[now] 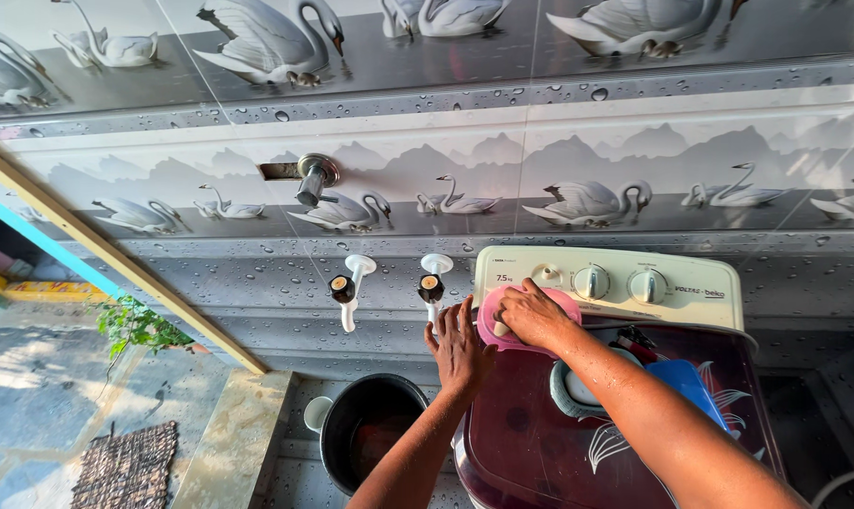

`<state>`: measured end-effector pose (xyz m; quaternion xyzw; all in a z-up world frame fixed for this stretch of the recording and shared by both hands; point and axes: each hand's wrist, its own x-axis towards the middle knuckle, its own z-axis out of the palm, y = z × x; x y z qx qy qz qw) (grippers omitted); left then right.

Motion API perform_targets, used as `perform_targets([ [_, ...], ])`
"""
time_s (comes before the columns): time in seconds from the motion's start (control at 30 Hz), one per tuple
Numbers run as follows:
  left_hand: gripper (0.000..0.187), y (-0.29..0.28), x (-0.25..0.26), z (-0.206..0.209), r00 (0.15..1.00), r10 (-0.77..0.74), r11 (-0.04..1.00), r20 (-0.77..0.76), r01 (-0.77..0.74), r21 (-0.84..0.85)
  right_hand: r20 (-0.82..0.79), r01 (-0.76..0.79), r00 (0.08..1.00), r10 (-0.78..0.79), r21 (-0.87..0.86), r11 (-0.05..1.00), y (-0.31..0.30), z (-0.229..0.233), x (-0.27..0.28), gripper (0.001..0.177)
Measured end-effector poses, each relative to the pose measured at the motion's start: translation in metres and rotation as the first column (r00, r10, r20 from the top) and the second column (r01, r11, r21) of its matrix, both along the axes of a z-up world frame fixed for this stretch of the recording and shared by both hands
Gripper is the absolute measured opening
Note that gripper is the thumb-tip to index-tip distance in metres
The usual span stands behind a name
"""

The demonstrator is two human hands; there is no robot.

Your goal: The person wipes a corner shelf and tiled wall with a red cloth, then washes and wrings the cloth in a bucket of water. They continue wiping the wall and shelf, then place a soap dish and other small containers onto the shelf.

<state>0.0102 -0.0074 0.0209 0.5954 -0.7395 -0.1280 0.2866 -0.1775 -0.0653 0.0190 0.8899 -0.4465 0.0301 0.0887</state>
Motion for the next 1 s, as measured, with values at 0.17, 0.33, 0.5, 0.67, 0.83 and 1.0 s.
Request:
perform_targets([
  [0.17, 0.105, -0.003, 0.008, -0.002, 1.0, 0.011, 1.0, -0.009, -0.011, 0.017, 0.089, -0.031, 0.996, 0.031, -0.004, 1.0, -0.022, -0.022, -0.005, 0.014],
  [0.33, 0.104, -0.004, 0.007, 0.001, 1.0, 0.01, 1.0, -0.001, -0.01, 0.001, 0.351, -0.077, 0.934, 0.068, 0.013, 0.997, -0.026, -0.019, -0.013, 0.013],
  [0.5, 0.1, 0.003, -0.007, 0.019, 0.999, -0.039, 0.994, -0.03, 0.035, -0.105, 0.698, 0.284, 0.621, -0.356, 0.223, 0.933, -0.018, 0.003, -0.035, 0.015],
  [0.67, 0.095, 0.012, -0.043, 0.043, 0.977, -0.214, 0.956, 0.004, 0.21, -0.204, 0.777, 0.442, 0.293, -0.558, 0.407, 0.799, 0.005, 0.026, -0.104, 0.026],
  [0.83, 0.071, 0.027, -0.1, 0.043, 0.794, -0.559, 0.767, 0.239, 0.604, -0.214, 0.822, 0.341, -0.135, -0.553, 0.563, 0.753, 0.05, 0.035, -0.189, 0.03],
  [1.0, 0.039, 0.051, -0.182, 0.014, 0.569, -0.678, 0.51, 0.466, 0.82, -0.259, 0.816, 0.468, -0.18, -0.549, 0.562, 0.682, 0.106, 0.037, -0.239, 0.029],
])
